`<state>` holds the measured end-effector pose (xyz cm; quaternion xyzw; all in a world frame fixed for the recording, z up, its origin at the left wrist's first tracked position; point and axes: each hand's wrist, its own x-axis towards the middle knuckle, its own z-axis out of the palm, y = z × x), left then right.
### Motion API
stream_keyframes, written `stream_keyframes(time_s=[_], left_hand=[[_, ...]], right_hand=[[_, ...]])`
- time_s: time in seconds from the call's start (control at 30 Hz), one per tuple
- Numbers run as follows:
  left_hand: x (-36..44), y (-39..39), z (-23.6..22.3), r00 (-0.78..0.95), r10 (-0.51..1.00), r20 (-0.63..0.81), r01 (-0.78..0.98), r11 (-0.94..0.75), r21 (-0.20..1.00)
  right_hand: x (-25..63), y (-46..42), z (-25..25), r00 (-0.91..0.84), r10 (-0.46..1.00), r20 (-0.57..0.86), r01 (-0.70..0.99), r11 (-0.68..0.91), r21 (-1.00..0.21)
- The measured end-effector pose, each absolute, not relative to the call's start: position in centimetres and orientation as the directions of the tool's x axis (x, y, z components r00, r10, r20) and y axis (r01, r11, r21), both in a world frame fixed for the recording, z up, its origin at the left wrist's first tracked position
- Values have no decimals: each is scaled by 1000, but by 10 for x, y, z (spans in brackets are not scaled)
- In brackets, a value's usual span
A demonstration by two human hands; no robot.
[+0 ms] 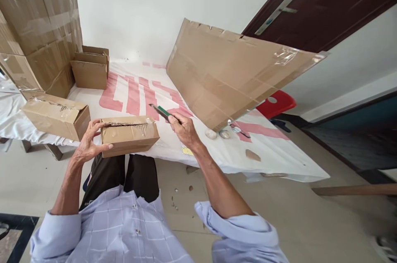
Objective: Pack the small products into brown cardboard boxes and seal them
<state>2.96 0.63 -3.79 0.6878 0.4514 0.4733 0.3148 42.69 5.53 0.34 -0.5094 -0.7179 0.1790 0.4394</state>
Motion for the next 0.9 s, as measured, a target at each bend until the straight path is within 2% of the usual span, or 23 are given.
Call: stream_keyframes(time_s=[0.13, 0.27, 0.63, 0.77, 0.9], left_hand=[[23, 0, -33, 166, 920, 355, 345, -392, 853], [18, -5, -30, 180, 918, 354, 342, -396, 852], [15, -3, -35, 201, 914, 353, 305, -400, 864], [15, -3, -34, 204, 914, 350, 303, -399, 865], [14, -2, -31, 207, 918, 338, 332, -391, 858]], right_hand=[[409, 35, 49, -331, 803, 496, 490, 595, -637], [394, 29, 66, -466, 751, 468, 504, 660, -557], [385, 38, 89, -599, 714, 362, 587, 700, -408], [383, 45, 96, -650, 689, 321, 628, 725, -283], [375, 46, 113, -659, 730, 180, 722, 681, -120]])
